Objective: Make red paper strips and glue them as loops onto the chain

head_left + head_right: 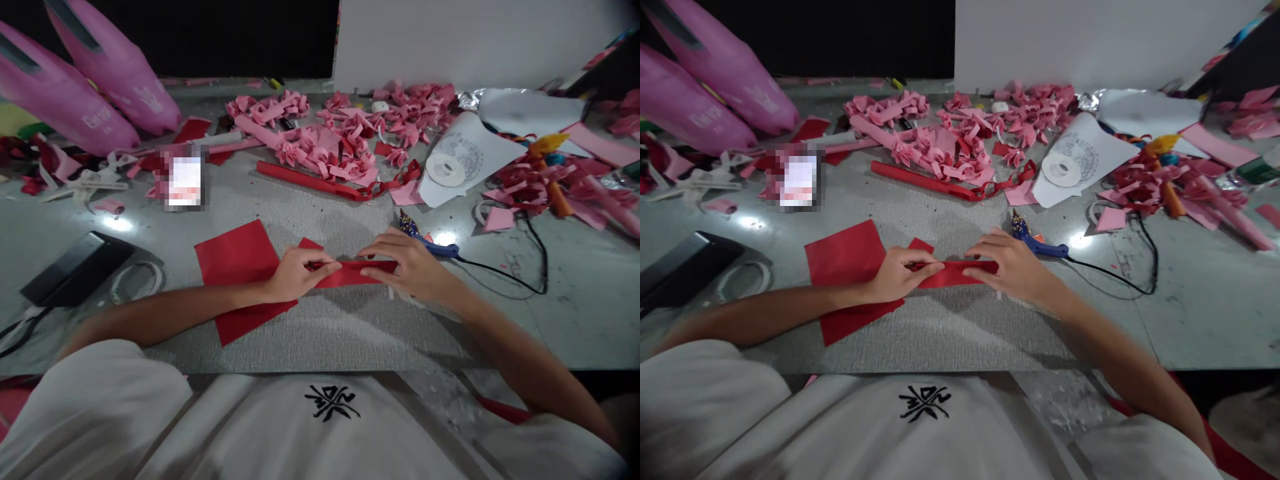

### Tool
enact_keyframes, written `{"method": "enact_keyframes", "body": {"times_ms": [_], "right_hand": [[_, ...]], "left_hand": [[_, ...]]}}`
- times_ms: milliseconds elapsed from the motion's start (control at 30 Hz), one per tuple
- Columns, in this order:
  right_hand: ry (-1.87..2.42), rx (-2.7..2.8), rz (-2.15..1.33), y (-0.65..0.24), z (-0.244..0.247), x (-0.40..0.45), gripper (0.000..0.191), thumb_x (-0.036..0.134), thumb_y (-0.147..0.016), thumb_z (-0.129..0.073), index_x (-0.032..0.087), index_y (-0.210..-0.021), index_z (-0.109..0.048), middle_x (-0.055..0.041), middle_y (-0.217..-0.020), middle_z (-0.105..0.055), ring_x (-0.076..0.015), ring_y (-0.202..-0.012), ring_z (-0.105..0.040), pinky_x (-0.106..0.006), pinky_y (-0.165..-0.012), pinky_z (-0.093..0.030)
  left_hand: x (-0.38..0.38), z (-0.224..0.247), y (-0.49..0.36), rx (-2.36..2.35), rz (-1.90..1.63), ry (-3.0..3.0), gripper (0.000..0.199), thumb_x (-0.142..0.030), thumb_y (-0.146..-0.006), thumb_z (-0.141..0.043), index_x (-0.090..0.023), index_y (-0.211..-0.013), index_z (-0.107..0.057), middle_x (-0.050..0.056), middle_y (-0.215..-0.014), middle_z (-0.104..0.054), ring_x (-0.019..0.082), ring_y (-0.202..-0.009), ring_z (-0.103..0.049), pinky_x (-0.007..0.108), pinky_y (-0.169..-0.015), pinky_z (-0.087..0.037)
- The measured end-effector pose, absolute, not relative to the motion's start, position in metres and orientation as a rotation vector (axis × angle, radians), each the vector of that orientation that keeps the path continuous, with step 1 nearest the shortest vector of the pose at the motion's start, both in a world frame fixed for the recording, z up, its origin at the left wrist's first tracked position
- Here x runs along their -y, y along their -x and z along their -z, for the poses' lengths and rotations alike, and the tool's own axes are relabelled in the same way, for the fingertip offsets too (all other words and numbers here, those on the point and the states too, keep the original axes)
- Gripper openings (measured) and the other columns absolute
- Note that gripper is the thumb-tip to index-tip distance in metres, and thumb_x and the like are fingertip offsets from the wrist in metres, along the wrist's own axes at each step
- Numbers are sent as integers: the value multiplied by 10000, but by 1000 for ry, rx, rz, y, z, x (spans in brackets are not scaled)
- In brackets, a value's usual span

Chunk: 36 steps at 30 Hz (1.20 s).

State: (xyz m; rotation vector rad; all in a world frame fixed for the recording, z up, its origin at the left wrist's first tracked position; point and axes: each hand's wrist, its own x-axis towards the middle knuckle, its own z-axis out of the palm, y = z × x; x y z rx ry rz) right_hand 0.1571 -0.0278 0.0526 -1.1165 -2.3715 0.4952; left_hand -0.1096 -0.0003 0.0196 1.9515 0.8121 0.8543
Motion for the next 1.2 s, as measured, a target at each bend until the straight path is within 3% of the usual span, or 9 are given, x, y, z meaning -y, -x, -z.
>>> {"method": "enact_keyframes", "body": {"times_ms": [200, 333, 433, 500, 633, 800, 1000, 1200], "right_hand": [[961, 2300, -714, -147, -48, 30, 314, 344, -1057, -557, 229, -861, -773, -32, -755, -723, -169, -686, -591, -363, -743, -479], [1149, 2271, -668, -192, -61, 12, 305, 409, -1028, -599, 252, -845, -786, -41, -776, -740, -190, -689, -590, -378, -734, -471], [1322, 2247, -414, -217, -70, 5, 301, 386, -1027, -600, 233, -854, -793, -78, -784, -738, -213, -732, -623, -384, -740, -461], [1344, 2165, -290, -213, -71, 9, 260, 343, -1031, -596, 221, -919, -797, -102, -872, -758, -223, -806, -662, -379, -769, -482], [1090, 2218, -397, -163, -56, 29, 153, 299, -998, -652, 246, -1061, -782, -80, -1005, -773, -229, -918, -683, -403, -866, -500], [1025, 2309, -410, -131, -50, 40, 185, 251, -1007, -620, 238, -898, -769, -30, -828, -761, -197, -806, -657, -391, -799, -433], [1086, 2271, -388, -177, -66, 18, 190, 271, -986, -630, 243, -846, -755, -20, -790, -751, -190, -749, -656, -374, -772, -485], [1269, 2158, 83, -211, -61, 4, 158, 256, -974, -631, 239, -857, -734, -35, -810, -740, -220, -775, -672, -399, -790, -517]], "left_hand": [[10, -24, 112, -790, -805, -1998, 281, -412, -979, -676, -187, -894, -823, 24, -746, -783, 116, -621, -659, 203, -568, -453], [1, -23, 114, -870, -864, -1967, 343, -415, -999, -645, -168, -811, -791, 8, -678, -726, 111, -602, -625, 214, -597, -460], [-4, -19, 113, -918, -891, -1968, 392, -436, -1003, -633, -166, -754, -770, -4, -641, -691, 104, -573, -595, 216, -573, -440], [-4, -17, 112, -919, -887, -1992, 373, -438, -1004, -633, -174, -792, -788, 4, -678, -728, 108, -590, -621, 216, -586, -455], [4, -11, 109, -815, -868, -2116, 321, -440, -1009, -632, -203, -913, -827, 25, -752, -789, 115, -613, -670, 211, -612, -488], [10, -10, 110, -727, -938, -2280, 338, -428, -1031, -606, -209, -901, -828, 21, -724, -789, 108, -564, -655, 215, -609, -494], [4, -17, 112, -770, -1083, -2228, 272, -365, -1027, -637, -190, -918, -814, 12, -777, -806, 98, -622, -715, 183, -608, -504], [-5, -14, 111, -868, -1116, -2151, 285, -373, -1024, -642, -185, -885, -804, 11, -805, -810, 108, -662, -737, 188, -632, -531]]}}
